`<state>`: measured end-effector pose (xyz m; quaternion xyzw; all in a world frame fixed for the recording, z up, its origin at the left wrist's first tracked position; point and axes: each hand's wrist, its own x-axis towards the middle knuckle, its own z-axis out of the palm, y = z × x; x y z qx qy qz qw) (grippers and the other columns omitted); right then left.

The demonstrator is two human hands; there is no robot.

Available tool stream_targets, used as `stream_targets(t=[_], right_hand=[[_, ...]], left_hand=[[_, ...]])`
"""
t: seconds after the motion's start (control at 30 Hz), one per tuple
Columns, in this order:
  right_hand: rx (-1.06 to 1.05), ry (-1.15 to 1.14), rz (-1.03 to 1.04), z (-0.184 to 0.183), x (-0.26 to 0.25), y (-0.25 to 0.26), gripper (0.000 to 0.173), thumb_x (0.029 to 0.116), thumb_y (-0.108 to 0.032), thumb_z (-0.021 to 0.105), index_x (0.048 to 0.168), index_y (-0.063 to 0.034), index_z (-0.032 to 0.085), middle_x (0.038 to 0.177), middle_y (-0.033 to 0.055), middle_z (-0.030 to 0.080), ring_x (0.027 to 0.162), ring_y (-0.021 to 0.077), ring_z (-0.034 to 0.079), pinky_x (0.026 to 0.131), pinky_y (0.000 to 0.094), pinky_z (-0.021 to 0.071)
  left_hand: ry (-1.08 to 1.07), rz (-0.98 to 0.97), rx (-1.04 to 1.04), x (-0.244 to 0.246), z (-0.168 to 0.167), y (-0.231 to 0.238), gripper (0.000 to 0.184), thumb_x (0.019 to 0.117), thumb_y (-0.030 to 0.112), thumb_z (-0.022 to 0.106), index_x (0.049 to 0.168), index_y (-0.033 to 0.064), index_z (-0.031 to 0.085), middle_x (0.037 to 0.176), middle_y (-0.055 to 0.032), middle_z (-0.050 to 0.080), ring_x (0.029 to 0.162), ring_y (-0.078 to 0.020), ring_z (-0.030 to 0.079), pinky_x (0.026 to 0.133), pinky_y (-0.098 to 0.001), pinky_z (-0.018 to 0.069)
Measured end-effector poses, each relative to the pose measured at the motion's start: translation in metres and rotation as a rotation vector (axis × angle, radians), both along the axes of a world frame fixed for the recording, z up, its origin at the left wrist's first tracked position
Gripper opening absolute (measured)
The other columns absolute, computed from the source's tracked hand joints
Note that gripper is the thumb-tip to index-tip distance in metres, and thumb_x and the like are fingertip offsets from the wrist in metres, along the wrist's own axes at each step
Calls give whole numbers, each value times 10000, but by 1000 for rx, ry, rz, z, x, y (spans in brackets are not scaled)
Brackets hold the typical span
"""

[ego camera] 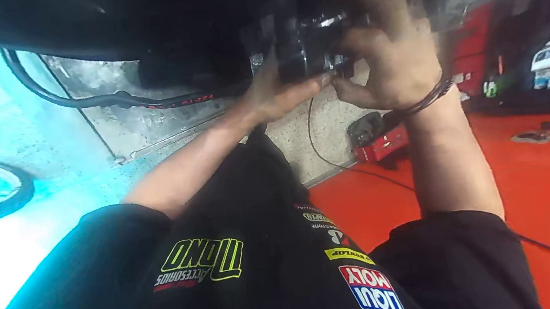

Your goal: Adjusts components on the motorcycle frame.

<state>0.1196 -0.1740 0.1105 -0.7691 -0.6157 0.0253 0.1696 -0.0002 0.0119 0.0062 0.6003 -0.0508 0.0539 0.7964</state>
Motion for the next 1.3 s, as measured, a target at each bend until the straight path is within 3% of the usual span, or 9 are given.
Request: stream_targets(t=[0.17, 0.3, 0.5, 0.77, 0.87, 0.93, 1.0, 1.1, 1.3], right_hand=[[103, -131, 236, -5, 14, -3, 416, 990, -333, 647, 1334, -104, 601, 1434, 214, 599, 1072, 370, 710, 738, 502, 579], [82, -60, 298, -2, 23, -3, 453, 991, -328, 644, 1428, -221, 600, 1433, 230, 586, 1057, 376, 699, 726, 506, 568], [168, -47, 377, -10, 39, 5, 481, 937, -388, 719, 1373, -207, 631, 1435, 216, 580, 1092, 321, 690, 765, 462, 576], [209, -65, 426, -11, 40, 12, 507, 913, -411, 710, 1350, -165, 633, 1430, 227, 563, 1064, 324, 690, 712, 466, 585], [206, -134, 455, -13, 44, 10, 454, 923, -365, 707, 1324, -158, 650, 1392, 209, 599, 1026, 310, 702, 701, 440, 586], [210, -137, 480, -13, 46, 9, 457, 931, -370, 700, 1331, -157, 646, 1375, 223, 605, 955, 315, 708, 633, 428, 574], [223, -113, 480, -10, 47, 11, 487, 945, -404, 676, 1353, -144, 624, 1396, 240, 581, 989, 320, 702, 662, 433, 580], [249, -78, 459, -8, 46, 14, 502, 951, -423, 667, 1355, -130, 607, 1417, 251, 556, 1044, 321, 686, 716, 427, 582], [229, -104, 501, -4, 44, 17, 482, 954, -384, 677, 1365, -138, 617, 1385, 256, 588, 1017, 338, 702, 686, 431, 592]], left_hand=[[14, 2, -21, -1, 3, 0, 589, 888, 234, 803, 1339, -49, 550, 1205, -89, 707, 1156, -135, 669, 1048, -342, 555], [-16, -2, -49, -3, 11, 0, 465, 900, 185, 779, 1275, -32, 611, 1157, -69, 721, 1110, -109, 681, 1021, -315, 561], [-137, 66, -218, -6, 17, -6, 480, 878, 59, 758, 1288, -74, 547, 1132, -95, 710, 1066, -145, 694, 967, -342, 590], [-86, 114, -408, -7, 23, -21, 452, 752, 61, 858, 1140, -8, 638, 988, -104, 729, 765, -155, 703, 604, -304, 603], [-34, 45, -374, -7, 17, -26, 266, 850, 97, 804, 1086, 17, 714, 909, -70, 743, 616, -80, 622, 488, -225, 498], [-48, 72, -323, -5, 17, -29, 263, 853, 87, 798, 1095, 15, 727, 953, -69, 754, 707, -77, 661, 603, -229, 549], [-82, 163, -308, -3, 21, -29, 418, 781, 44, 857, 1155, -43, 690, 1076, -129, 747, 990, -189, 725, 925, -374, 606], [-98, 293, -290, 1, 25, -32, 571, 712, 75, 909, 1189, -61, 625, 1088, -143, 733, 1032, -219, 718, 970, -420, 595], [-57, 243, -377, -2, 26, -39, 381, 793, 30, 828, 1135, -40, 676, 1055, -130, 741, 988, -204, 719, 927, -418, 598]])
